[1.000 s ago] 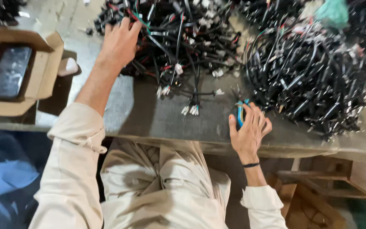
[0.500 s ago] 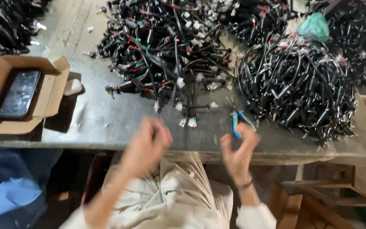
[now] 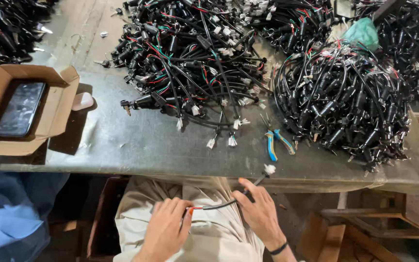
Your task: The person sits at a workbench and works on black wire harnesses with multi-colored leads. They use pliers to strip and trim wire ends, twist the exposed conductors, fit the wires into black connector bodies, and place finished harnesses onto the table among large piles of similar harnesses.
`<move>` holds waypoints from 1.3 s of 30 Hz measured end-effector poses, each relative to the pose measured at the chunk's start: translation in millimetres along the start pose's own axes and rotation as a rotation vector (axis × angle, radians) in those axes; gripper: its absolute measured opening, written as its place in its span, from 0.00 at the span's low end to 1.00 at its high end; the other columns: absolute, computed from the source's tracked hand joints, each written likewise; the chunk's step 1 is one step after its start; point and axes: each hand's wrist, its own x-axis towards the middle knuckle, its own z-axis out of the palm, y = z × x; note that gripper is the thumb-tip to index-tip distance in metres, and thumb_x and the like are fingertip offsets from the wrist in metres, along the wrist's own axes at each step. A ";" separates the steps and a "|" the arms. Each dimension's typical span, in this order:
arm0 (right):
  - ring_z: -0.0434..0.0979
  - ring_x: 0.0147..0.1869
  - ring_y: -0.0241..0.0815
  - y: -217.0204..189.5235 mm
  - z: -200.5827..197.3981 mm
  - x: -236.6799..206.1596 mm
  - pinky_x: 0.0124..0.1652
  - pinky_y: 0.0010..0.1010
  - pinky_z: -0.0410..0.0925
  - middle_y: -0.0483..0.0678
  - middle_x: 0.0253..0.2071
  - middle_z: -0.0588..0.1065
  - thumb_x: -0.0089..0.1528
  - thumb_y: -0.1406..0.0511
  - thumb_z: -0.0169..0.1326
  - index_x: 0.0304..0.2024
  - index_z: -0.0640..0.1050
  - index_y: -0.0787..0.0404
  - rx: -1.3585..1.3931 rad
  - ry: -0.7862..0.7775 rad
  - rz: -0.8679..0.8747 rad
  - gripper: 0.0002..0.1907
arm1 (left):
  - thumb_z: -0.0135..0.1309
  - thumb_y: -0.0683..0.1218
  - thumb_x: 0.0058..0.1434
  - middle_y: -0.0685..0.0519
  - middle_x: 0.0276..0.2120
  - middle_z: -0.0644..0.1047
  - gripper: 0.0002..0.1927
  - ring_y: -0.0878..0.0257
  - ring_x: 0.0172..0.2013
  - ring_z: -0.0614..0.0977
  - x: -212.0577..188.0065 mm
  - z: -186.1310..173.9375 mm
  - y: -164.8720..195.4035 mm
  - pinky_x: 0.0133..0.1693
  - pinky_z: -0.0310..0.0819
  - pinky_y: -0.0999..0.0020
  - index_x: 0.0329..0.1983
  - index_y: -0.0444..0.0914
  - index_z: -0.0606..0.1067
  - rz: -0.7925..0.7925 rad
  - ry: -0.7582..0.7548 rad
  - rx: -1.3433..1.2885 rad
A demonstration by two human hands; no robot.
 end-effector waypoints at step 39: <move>0.74 0.29 0.47 -73.5 -26.4 -36.0 0.31 0.37 0.68 0.47 0.25 0.73 0.57 0.59 0.68 0.42 0.81 0.63 0.378 -0.134 0.076 0.17 | 0.44 0.51 0.71 0.52 0.41 0.73 0.14 0.55 0.48 0.72 103.4 -18.8 -56.9 0.55 0.58 0.58 0.51 0.41 0.75 -0.028 0.499 -0.113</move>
